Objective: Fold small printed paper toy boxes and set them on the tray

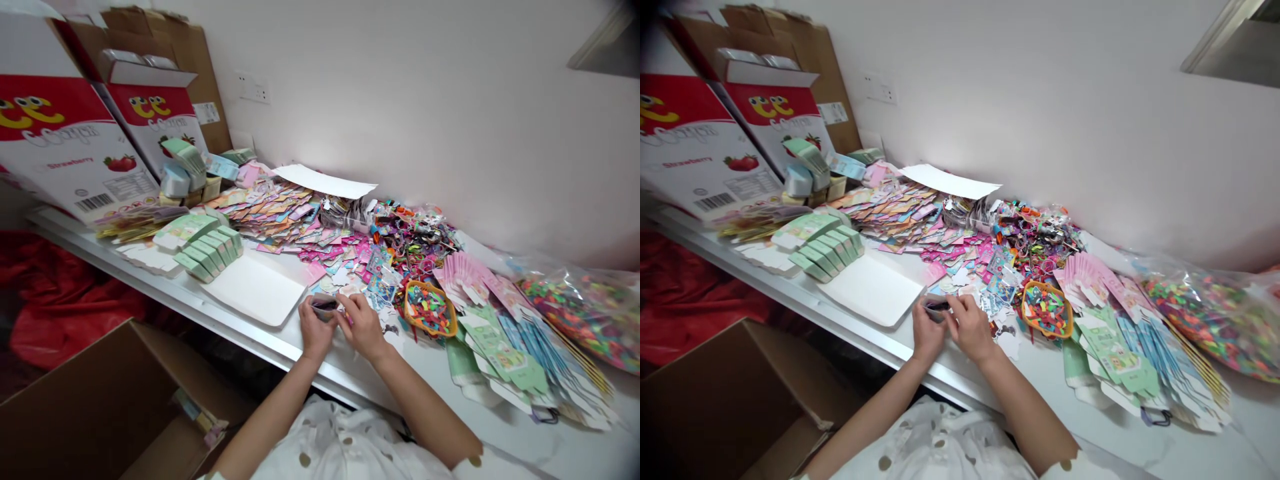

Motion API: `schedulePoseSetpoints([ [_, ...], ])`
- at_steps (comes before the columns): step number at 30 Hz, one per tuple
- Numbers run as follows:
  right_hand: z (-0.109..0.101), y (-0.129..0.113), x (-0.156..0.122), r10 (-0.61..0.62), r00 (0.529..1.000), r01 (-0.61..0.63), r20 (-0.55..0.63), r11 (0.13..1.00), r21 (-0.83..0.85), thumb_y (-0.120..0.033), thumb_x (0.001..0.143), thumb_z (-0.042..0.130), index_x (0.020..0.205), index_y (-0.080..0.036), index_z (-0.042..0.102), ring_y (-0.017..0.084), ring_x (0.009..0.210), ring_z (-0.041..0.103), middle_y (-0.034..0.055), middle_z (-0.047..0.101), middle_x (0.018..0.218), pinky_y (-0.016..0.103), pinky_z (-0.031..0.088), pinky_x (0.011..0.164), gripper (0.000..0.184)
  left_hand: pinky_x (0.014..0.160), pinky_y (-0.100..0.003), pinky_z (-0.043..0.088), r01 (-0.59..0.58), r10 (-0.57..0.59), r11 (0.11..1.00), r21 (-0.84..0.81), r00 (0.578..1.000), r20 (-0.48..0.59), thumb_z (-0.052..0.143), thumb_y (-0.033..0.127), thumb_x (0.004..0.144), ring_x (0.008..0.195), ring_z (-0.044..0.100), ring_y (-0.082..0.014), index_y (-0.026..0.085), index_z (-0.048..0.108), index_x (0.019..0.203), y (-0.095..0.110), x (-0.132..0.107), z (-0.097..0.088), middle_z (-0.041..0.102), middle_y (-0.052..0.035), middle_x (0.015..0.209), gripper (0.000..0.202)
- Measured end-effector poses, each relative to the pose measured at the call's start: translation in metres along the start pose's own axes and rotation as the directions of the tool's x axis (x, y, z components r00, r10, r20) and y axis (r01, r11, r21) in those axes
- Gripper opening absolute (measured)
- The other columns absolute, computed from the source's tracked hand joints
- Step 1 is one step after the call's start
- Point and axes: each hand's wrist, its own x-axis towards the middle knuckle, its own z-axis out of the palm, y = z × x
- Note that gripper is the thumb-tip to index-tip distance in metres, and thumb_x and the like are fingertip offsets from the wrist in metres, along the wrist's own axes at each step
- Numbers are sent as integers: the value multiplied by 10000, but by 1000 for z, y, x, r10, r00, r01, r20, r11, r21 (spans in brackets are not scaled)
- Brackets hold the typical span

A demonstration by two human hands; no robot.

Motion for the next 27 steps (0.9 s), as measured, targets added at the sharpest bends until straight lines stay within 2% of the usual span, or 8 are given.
schedulePoseSetpoints([
  [6, 0, -3, 2, 9, 988, 11, 156, 992, -128, -291, 871, 495, 1064, -185, 611, 153, 746, 557, 70, 550, 900, 247, 459, 664, 248, 910, -470, 429, -23, 23, 999, 22, 1000, 6, 668, 238, 609, 1020, 512, -267, 152, 408, 1148, -3, -3, 2, 490, -115, 1045, 604],
  [11, 6, -1, 4, 83, 977, -50, 194, 984, -170, -224, 870, 476, 1010, -190, 634, 161, 798, 571, 63, 554, 929, 238, 455, 683, 214, 907, -466, 434, -46, 47, 999, 29, 999, -17, 647, 184, 599, 1017, 512, -263, 151, 394, 1160, -4, -6, 3, 482, -110, 1044, 616],
  [16, 5, -6, 11, 276, 887, -154, 371, 933, -325, -347, 847, 529, 926, -211, 680, 181, 716, 598, 79, 550, 941, 292, 465, 656, 218, 923, -466, 426, -107, 107, 994, -7, 994, 34, 601, 106, 569, 1040, 513, -261, 157, 411, 1155, -3, -8, 1, 486, -116, 1078, 619],
  [18, 2, -7, 11, 281, 864, -145, 418, 934, -327, -364, 840, 536, 965, -225, 673, 187, 723, 604, 85, 544, 962, 313, 469, 670, 232, 943, -462, 413, -84, 87, 995, -47, 994, 66, 598, 86, 555, 1053, 516, -259, 162, 416, 1154, -2, -7, -1, 498, -112, 1088, 631],
  [20, 0, -8, 7, 189, 899, -121, 395, 974, -190, -339, 825, 556, 1111, -252, 607, 189, 794, 603, 97, 526, 1070, 320, 474, 717, 303, 916, -437, 436, 0, 10, 994, -105, 995, 95, 642, 135, 580, 1008, 546, -241, 180, 417, 1155, -1, -5, -3, 531, -93, 1060, 619],
  [23, 6, -3, -2, 216, 968, -234, 131, 961, 150, -333, 844, 512, 1236, -223, 485, 163, 793, 589, 111, 524, 1145, 309, 480, 733, 408, 842, -391, 477, 86, -67, 982, -169, 991, 115, 712, 259, 603, 932, 582, -220, 190, 429, 1152, 2, -3, -6, 572, -78, 1011, 622],
  [25, 14, 4, -7, 423, 899, -431, 112, 812, 394, -396, 866, 449, 1183, -183, 506, 137, 616, 562, 82, 605, 940, 278, 473, 591, 387, 848, -389, 474, 69, -51, 984, -166, 993, 109, 739, 291, 586, 955, 581, -230, 181, 443, 1157, 6, -5, -7, 575, -90, 1022, 653],
  [27, 21, 12, -9, 523, 799, -590, 296, 586, 556, -475, 849, 440, 1089, -163, 562, 113, 442, 464, 12, 579, 648, 237, 386, 434, 412, 896, -409, 449, 30, -13, 988, -154, 994, 111, 750, 296, 575, 1018, 559, -249, 175, 441, 1187, 9, -8, -9, 563, -109, 1067, 695],
])
